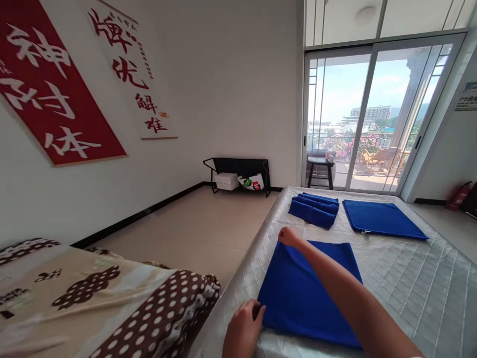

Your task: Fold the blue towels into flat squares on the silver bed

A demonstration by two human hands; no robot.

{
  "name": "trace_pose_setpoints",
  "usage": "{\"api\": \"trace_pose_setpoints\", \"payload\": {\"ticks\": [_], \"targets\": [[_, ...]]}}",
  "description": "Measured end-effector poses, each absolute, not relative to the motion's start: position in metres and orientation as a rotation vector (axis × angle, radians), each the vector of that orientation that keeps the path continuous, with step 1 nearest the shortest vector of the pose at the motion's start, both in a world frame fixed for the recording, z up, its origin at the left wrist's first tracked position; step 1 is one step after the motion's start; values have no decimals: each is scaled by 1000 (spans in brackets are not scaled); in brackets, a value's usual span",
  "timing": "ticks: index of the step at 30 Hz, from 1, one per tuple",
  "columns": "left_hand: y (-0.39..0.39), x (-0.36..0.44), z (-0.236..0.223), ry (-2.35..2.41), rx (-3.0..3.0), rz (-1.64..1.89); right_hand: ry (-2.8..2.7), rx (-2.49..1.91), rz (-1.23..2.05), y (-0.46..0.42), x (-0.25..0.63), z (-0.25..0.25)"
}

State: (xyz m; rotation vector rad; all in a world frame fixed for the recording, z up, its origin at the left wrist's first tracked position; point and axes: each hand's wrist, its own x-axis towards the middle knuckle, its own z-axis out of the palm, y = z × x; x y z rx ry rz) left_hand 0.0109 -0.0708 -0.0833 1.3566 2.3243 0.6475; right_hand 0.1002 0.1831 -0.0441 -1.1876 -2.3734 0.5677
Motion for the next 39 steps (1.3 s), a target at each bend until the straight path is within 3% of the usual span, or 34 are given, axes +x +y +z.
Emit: {"api": "trace_pose_setpoints", "payload": {"ticks": [14,23,26,30,33,39], "targets": [[-66,10,-104,2320,1381,572,-2688,-1124,402,193,98,-63],[-71,8,-77,2286,1336,634,-2538,-1003,345,194,159,-23],[-73,8,-73,2285,1420,773,-2436,-895,288,186,211,0],[-74,19,-70,2334,1736,1238,-2362,-738,186,156,291,31],[-73,36,-45,2288,2109,1524,-2324,-733,97,125,345,55],[-76,75,54,2047,2518,1584,-2129,-884,8,68,426,114]]}}
